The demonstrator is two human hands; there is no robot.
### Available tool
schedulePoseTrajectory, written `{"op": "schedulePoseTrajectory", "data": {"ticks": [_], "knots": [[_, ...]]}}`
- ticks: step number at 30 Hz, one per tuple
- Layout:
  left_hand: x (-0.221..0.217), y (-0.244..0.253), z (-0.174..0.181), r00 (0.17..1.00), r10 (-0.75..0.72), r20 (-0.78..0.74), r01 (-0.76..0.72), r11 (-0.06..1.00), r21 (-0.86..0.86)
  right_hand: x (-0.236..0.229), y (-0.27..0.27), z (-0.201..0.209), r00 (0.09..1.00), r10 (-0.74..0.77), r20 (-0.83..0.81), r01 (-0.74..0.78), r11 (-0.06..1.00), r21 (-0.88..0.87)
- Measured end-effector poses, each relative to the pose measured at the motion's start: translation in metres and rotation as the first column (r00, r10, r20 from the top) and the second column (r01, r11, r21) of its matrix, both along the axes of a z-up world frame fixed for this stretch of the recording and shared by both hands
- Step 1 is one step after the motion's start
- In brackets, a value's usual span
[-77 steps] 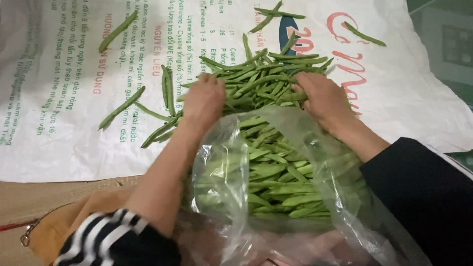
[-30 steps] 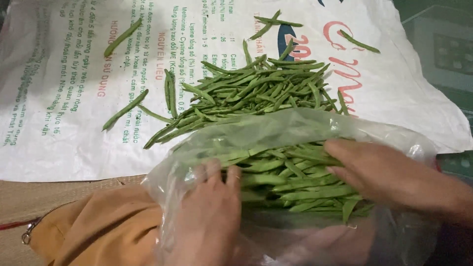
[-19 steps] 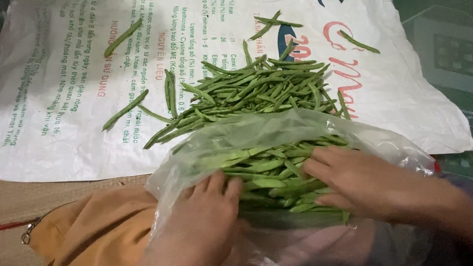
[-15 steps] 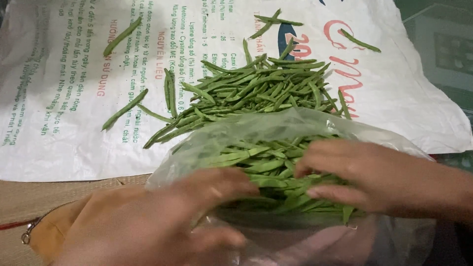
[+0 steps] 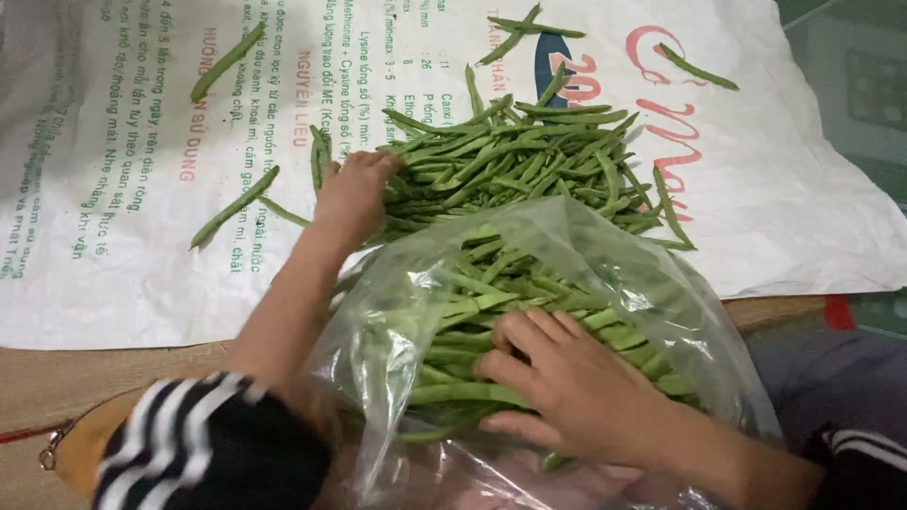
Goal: Sorting and bagging green beans from a pile into a plastic bag while sitting on the floor.
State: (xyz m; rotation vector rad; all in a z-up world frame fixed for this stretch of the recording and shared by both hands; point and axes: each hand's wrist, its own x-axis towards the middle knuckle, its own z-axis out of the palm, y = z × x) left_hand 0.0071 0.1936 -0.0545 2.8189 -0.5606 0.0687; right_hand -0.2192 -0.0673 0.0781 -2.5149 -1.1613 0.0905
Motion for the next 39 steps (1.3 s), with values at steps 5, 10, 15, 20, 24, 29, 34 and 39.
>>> {"op": "schedulePoseTrajectory", "data": {"ticks": [5, 10, 15, 20, 24, 29, 34, 39], "knots": [[0.021, 0.004, -0.062, 0.986, 0.054, 0.161, -0.099, 0.953, 0.286, 0.002, 0.002, 0.003, 0.998, -0.008, -0.057, 0.011, 0.999, 0.053], [0.014, 0.015, -0.045, 0.964, 0.063, 0.259, -0.158, 0.917, 0.366, 0.002, 0.005, 0.004, 0.999, -0.011, -0.030, 0.014, 0.996, 0.093], [0.016, 0.001, -0.013, 0.897, 0.194, 0.398, -0.150, 0.979, -0.139, 0.000, 0.007, 0.007, 0.997, -0.015, -0.073, 0.022, 0.995, 0.094], [0.034, -0.030, -0.014, 0.988, 0.144, 0.061, -0.124, 0.959, -0.255, 0.003, 0.008, 0.007, 0.996, -0.025, -0.081, 0.032, 0.995, 0.091], [0.038, -0.032, -0.056, 0.976, 0.156, -0.149, -0.177, 0.974, -0.142, 0.003, 0.008, 0.005, 0.991, -0.031, -0.127, 0.045, 0.993, 0.107], [0.010, -0.024, -0.004, 0.972, 0.223, -0.070, -0.233, 0.943, -0.236, 0.004, 0.008, 0.003, 0.992, -0.024, -0.126, 0.041, 0.990, 0.132], [0.001, -0.009, 0.041, 0.974, 0.227, 0.023, -0.213, 0.942, -0.258, 0.005, 0.008, 0.004, 0.993, -0.012, -0.121, 0.029, 0.990, 0.139], [-0.054, -0.020, 0.166, 0.989, 0.067, -0.135, -0.144, 0.687, -0.713, 0.004, 0.008, 0.008, 0.988, -0.041, -0.146, 0.061, 0.988, 0.138]]}}
